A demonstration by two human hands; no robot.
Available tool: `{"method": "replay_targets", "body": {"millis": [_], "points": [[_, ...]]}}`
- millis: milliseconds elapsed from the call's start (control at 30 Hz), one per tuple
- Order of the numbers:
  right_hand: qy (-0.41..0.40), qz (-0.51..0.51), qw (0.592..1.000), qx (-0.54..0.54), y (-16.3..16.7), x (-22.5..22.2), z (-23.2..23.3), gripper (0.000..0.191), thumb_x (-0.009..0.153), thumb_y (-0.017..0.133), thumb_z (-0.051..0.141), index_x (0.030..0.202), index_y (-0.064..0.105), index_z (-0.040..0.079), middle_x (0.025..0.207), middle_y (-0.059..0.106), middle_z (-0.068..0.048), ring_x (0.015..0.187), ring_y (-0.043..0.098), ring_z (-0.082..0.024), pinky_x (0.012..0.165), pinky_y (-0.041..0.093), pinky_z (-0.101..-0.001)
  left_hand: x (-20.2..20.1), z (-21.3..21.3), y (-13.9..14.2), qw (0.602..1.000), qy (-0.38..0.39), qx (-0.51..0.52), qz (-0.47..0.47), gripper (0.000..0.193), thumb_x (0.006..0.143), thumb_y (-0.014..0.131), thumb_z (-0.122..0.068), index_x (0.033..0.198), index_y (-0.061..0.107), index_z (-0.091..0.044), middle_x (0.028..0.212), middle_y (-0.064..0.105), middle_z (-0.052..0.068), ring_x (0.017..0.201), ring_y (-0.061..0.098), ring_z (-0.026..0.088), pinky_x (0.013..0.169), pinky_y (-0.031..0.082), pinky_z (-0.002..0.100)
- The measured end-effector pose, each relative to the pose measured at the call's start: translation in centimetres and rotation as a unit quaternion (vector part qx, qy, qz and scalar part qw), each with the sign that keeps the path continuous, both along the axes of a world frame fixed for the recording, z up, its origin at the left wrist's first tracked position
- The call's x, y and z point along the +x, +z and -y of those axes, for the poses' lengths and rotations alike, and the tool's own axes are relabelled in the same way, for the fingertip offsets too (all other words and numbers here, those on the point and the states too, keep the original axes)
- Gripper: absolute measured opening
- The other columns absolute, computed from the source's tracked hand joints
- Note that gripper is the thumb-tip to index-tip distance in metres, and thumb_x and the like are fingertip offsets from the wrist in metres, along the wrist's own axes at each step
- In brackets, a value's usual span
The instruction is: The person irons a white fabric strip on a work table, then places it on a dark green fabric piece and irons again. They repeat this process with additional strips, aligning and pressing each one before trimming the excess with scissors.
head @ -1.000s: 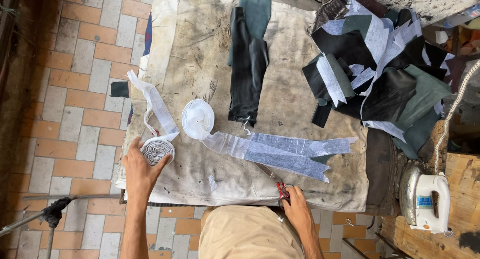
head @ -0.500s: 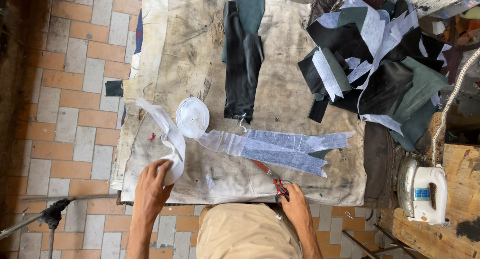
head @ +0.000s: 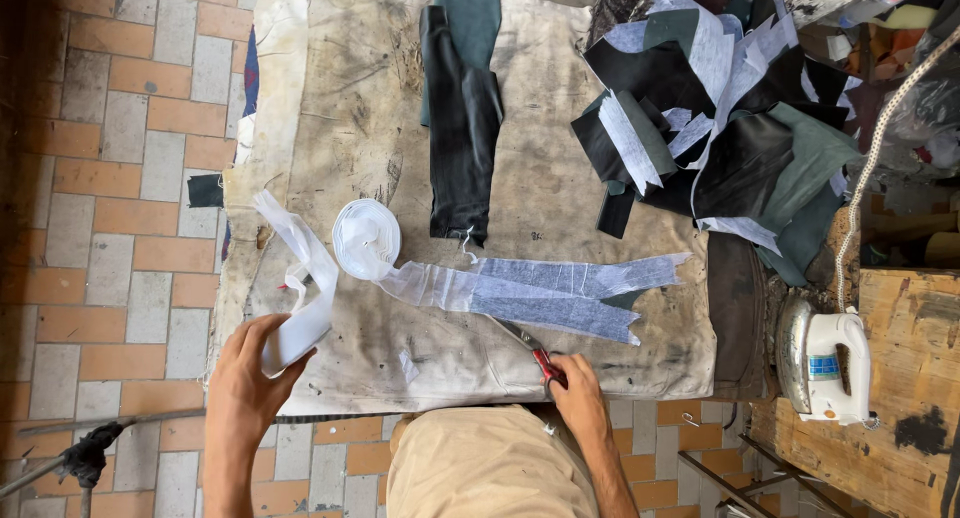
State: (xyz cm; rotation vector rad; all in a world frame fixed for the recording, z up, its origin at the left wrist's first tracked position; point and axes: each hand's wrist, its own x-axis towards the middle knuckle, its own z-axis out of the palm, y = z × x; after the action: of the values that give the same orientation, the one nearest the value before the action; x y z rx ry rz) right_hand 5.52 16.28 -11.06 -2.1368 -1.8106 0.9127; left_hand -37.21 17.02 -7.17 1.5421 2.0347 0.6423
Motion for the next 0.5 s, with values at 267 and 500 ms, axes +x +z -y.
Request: {"method": "replay_targets", "body": {"millis": [267,500], "points": [[0.047,-0.118,0.992,0.01,5.1,-2.5,-3.4,0.037,0.083,0.078,0.011,0.119,0.069,0.008,0.127,0.067,-0.009,0.114,0.07,-0.026,0.094,0.058,-0.037,0.9,-0.1,6.0,0.977,-0.195,0.082,-0.022,0.069,0.057,0.083,0.001,0.122,0.066,-0.014,0.13,0.065,0.004,0.124,0.06,0.028,0.113,0.039,0.047],[0.309,-0.318,0.89,0.104,11.8,-10.4,-5.6,0.065,0.073,0.091,0.02,0.13,0.063,0.007,0.144,0.059,-0.011,0.14,0.052,-0.032,0.118,0.044,-0.0431,4.7,0.1,9.0,0.946,-0.305,0.069,0.086,0.068,0.054,0.086,-0.001,0.117,0.07,-0.021,0.138,0.058,0.002,0.129,0.054,0.029,0.111,0.037,0.048]]}}
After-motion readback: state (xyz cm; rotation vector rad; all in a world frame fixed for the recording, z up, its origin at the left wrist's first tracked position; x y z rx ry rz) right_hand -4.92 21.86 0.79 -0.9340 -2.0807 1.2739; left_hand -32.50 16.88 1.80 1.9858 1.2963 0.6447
